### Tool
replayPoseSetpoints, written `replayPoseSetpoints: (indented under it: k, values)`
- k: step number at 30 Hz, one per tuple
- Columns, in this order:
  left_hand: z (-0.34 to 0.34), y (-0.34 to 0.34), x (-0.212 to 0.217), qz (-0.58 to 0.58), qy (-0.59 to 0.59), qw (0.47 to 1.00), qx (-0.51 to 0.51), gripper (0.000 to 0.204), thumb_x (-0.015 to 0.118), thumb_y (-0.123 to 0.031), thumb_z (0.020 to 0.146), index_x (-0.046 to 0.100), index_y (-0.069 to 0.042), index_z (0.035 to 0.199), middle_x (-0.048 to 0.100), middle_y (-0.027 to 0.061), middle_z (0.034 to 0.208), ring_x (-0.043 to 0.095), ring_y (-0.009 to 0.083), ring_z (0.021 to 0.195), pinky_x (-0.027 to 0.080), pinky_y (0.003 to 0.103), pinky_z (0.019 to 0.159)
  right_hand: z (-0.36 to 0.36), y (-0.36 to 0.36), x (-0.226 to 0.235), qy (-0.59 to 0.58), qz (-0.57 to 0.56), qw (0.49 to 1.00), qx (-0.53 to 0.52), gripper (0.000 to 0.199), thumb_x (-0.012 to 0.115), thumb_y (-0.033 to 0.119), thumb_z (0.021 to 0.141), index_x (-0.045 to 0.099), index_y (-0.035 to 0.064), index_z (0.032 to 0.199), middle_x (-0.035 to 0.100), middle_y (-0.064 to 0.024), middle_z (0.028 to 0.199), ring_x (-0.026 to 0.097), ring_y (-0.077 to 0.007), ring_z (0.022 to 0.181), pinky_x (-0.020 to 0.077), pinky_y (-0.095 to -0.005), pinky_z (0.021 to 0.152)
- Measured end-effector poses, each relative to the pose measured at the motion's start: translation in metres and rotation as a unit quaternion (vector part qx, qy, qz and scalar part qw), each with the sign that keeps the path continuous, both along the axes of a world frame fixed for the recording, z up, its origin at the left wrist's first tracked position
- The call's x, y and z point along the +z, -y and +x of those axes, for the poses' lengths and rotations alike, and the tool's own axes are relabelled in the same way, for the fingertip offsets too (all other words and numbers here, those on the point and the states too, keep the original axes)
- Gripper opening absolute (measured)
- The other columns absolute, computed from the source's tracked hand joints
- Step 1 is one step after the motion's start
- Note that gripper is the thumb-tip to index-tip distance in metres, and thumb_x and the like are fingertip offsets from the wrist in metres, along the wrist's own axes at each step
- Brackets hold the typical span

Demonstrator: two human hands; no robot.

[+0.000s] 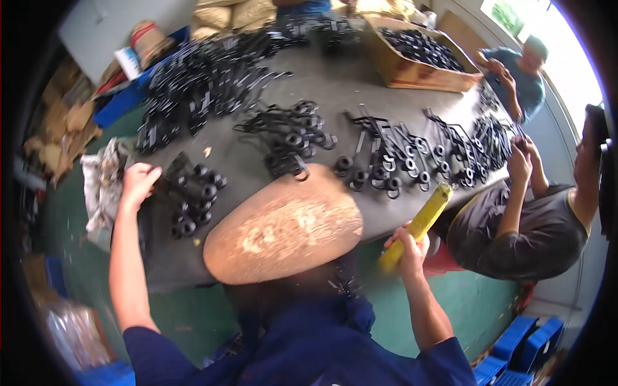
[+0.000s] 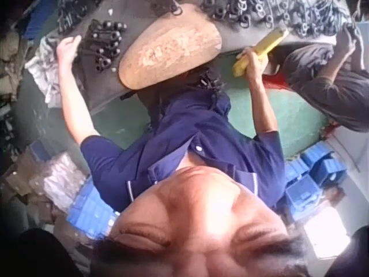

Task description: Assembling black metal wire components by tapping them onto a wooden form using a yellow mallet at a workshop table.

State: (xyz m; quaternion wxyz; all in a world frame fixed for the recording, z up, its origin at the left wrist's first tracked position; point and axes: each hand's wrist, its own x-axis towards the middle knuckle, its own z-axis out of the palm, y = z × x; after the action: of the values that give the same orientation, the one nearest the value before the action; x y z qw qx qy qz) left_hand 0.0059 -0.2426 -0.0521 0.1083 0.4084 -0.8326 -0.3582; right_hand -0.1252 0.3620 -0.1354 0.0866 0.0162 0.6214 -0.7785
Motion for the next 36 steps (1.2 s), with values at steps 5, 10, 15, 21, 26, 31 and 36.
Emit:
replayPoseSetpoints:
  k: [5, 10, 15, 21, 26, 31, 36]
  values:
    - [-0.105, -0.065, 0.050, -0.206, -0.141, 0.951, -0.182, 0.040, 0.074, -0.018, 0.083, 0.060, 0.000, 0.116, 0.067, 0.0122, 0.100, 0.065, 0.0179, 0.083, 0.053, 0.029, 0.074, -0.033, -0.001, 0.010, 0.021, -0.153, 0.979, -0.134, 0.024, 0.060, 0.008, 0.087, 0.045, 0.0023, 0.105, 0.056, -0.0094, 0.075, 0.059, -0.0238, 0.059, 0.0515, -0.0358, 0.058]
    - [-0.283, -0.278, 0.055, 0.079, -0.166, 0.880, -0.437, 0.028, 0.069, -0.014, 0.086, 0.064, 0.000, 0.110, 0.068, 0.0077, 0.098, 0.065, 0.0133, 0.083, 0.053, 0.027, 0.073, -0.062, -0.003, 0.011, 0.027, -0.148, 0.974, -0.169, 0.025, 0.060, 0.010, 0.088, 0.044, 0.0008, 0.106, 0.056, -0.0102, 0.077, 0.061, -0.0244, 0.061, 0.0528, -0.0366, 0.059]
    - [-0.405, -0.420, -0.013, -0.144, -0.056, 0.812, -0.563, 0.059, 0.070, -0.044, 0.076, 0.061, -0.009, 0.123, 0.065, 0.0196, 0.113, 0.058, 0.0319, 0.116, 0.046, 0.039, 0.099, -0.065, 0.000, 0.011, 0.015, -0.126, 0.982, -0.139, 0.025, 0.058, 0.011, 0.090, 0.045, -0.0027, 0.105, 0.058, -0.0117, 0.077, 0.064, -0.0254, 0.063, 0.0539, -0.0361, 0.060]
    - [-0.442, -0.447, -0.026, -0.089, 0.118, 0.730, -0.668, 0.066, 0.075, -0.058, 0.066, 0.069, -0.008, 0.109, 0.060, 0.0240, 0.116, 0.061, 0.0354, 0.108, 0.048, 0.042, 0.096, -0.069, 0.003, 0.013, 0.034, -0.129, 0.980, -0.150, 0.022, 0.057, 0.007, 0.089, 0.045, -0.0032, 0.105, 0.058, -0.0109, 0.077, 0.064, -0.0237, 0.064, 0.0547, -0.0359, 0.064]
    - [-0.447, -0.440, -0.045, 0.188, 0.043, 0.830, -0.523, 0.027, 0.083, -0.009, 0.066, 0.069, -0.003, 0.088, 0.067, 0.0048, 0.081, 0.065, 0.0144, 0.081, 0.053, 0.028, 0.067, -0.065, 0.003, 0.016, 0.029, -0.132, 0.978, -0.159, 0.021, 0.056, 0.005, 0.089, 0.045, -0.0031, 0.105, 0.058, -0.0105, 0.077, 0.064, -0.0230, 0.064, 0.0543, -0.0350, 0.063]
    - [-0.429, -0.455, -0.018, 0.383, 0.002, 0.812, -0.440, 0.016, 0.076, -0.002, 0.076, 0.070, -0.004, 0.091, 0.068, 0.0068, 0.089, 0.065, 0.0150, 0.082, 0.056, 0.028, 0.069, -0.064, 0.002, 0.015, 0.021, -0.112, 0.980, -0.162, 0.020, 0.055, 0.005, 0.089, 0.045, -0.0028, 0.105, 0.057, -0.0098, 0.075, 0.063, -0.0225, 0.062, 0.0536, -0.0344, 0.061]
    - [-0.372, -0.490, 0.000, 0.152, -0.207, 0.817, -0.516, 0.012, 0.068, -0.006, 0.081, 0.070, -0.001, 0.091, 0.070, 0.0069, 0.080, 0.065, 0.0125, 0.072, 0.053, 0.028, 0.065, -0.060, 0.004, 0.008, -0.014, -0.113, 0.981, -0.154, 0.023, 0.057, 0.013, 0.090, 0.046, 0.0006, 0.105, 0.056, -0.0105, 0.075, 0.062, -0.0248, 0.062, 0.0526, -0.0372, 0.059]
